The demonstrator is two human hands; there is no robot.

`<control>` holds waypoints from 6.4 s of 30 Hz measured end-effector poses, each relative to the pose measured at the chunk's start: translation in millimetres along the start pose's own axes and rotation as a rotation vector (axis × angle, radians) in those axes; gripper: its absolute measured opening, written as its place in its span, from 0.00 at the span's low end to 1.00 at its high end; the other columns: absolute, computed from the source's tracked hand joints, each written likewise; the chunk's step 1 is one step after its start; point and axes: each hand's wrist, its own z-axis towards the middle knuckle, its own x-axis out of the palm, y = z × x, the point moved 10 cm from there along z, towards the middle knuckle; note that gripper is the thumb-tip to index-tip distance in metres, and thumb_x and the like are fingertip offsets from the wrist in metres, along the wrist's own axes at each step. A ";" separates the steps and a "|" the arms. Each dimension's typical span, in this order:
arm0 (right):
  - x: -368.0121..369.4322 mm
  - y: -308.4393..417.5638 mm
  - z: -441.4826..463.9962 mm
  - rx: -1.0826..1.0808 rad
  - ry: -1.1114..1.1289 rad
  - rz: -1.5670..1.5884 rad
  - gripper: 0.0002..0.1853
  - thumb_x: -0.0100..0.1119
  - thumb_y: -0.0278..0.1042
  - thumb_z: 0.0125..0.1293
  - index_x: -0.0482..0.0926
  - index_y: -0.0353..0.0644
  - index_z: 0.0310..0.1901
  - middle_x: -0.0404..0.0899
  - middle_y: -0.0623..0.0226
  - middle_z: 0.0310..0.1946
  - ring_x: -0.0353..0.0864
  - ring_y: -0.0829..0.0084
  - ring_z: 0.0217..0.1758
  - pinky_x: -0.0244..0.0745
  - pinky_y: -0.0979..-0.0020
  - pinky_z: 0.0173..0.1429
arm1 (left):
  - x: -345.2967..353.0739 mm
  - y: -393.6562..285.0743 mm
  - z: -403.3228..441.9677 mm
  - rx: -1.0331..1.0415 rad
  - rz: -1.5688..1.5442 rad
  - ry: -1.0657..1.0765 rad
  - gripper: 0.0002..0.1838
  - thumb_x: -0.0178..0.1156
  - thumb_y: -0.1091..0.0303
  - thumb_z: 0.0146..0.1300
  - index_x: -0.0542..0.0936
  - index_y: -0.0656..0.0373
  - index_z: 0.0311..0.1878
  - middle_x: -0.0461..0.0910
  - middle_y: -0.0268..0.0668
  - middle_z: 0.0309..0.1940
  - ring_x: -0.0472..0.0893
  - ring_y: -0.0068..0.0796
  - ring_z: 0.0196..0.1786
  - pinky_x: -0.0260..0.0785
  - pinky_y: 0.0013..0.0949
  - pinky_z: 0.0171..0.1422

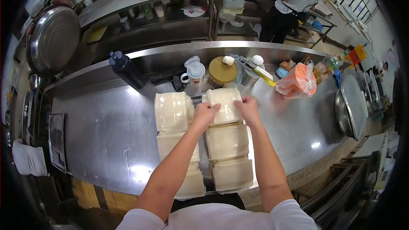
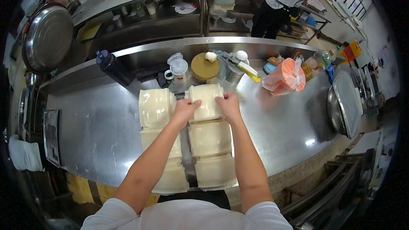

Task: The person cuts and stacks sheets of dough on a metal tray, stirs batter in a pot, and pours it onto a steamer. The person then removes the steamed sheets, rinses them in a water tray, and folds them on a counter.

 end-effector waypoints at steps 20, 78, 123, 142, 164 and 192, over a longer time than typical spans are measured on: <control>-23.9 -33.6 -14.9 0.021 0.044 -0.077 0.21 0.73 0.27 0.54 0.82 0.29 0.49 0.84 0.65 0.36 0.82 0.74 0.34 0.80 0.71 0.41 | 2.4 28.1 -23.7 0.123 0.008 -0.021 0.23 0.74 0.55 0.63 0.82 0.63 0.51 0.89 0.42 0.38 0.87 0.38 0.39 0.78 0.38 0.48; 362.1 -10.1 -633.0 -0.961 1.457 -0.621 0.14 0.65 0.32 0.67 0.86 0.35 0.51 0.85 0.51 0.42 0.88 0.56 0.44 0.82 0.61 0.50 | -281.3 307.9 -611.4 0.000 -0.297 -0.998 0.15 0.69 0.62 0.68 0.86 0.60 0.53 0.88 0.38 0.37 0.86 0.29 0.39 0.79 0.35 0.49; 1025.4 -90.7 -1294.2 -1.194 2.762 -0.522 0.15 0.67 0.30 0.68 0.85 0.32 0.52 0.88 0.47 0.44 0.90 0.58 0.45 0.84 0.64 0.51 | -790.8 642.8 -1056.4 -0.440 -0.457 -2.187 0.12 0.70 0.61 0.67 0.90 0.59 0.46 0.89 0.47 0.45 0.88 0.39 0.49 0.79 0.38 0.54; 1159.3 -137.5 -1447.4 -1.450 2.680 -0.795 0.15 0.66 0.33 0.68 0.86 0.36 0.53 0.87 0.45 0.42 0.90 0.52 0.42 0.84 0.59 0.49 | -933.9 897.6 -1318.8 -1.006 -0.533 -2.211 0.12 0.60 0.71 0.62 0.88 0.57 0.46 0.86 0.54 0.44 0.86 0.58 0.48 0.78 0.53 0.57; 1138.3 -332.8 -1675.0 -1.833 3.231 -0.576 0.12 0.62 0.41 0.62 0.86 0.41 0.35 0.86 0.45 0.36 0.85 0.41 0.43 0.80 0.47 0.50 | -934.2 798.9 -1208.3 -1.762 -0.338 -1.929 0.38 0.58 0.53 0.72 0.60 0.56 0.81 0.54 0.48 0.83 0.52 0.51 0.85 0.45 0.68 0.83; 736.1 -174.6 -1300.2 -1.446 4.107 0.616 0.24 0.69 0.35 0.59 0.82 0.36 0.57 0.79 0.43 0.61 0.74 0.43 0.68 0.67 0.48 0.74 | -554.0 591.1 -873.9 -1.190 -1.171 -3.632 0.34 0.71 0.64 0.63 0.74 0.53 0.73 0.68 0.59 0.74 0.83 0.51 0.62 0.76 0.47 0.68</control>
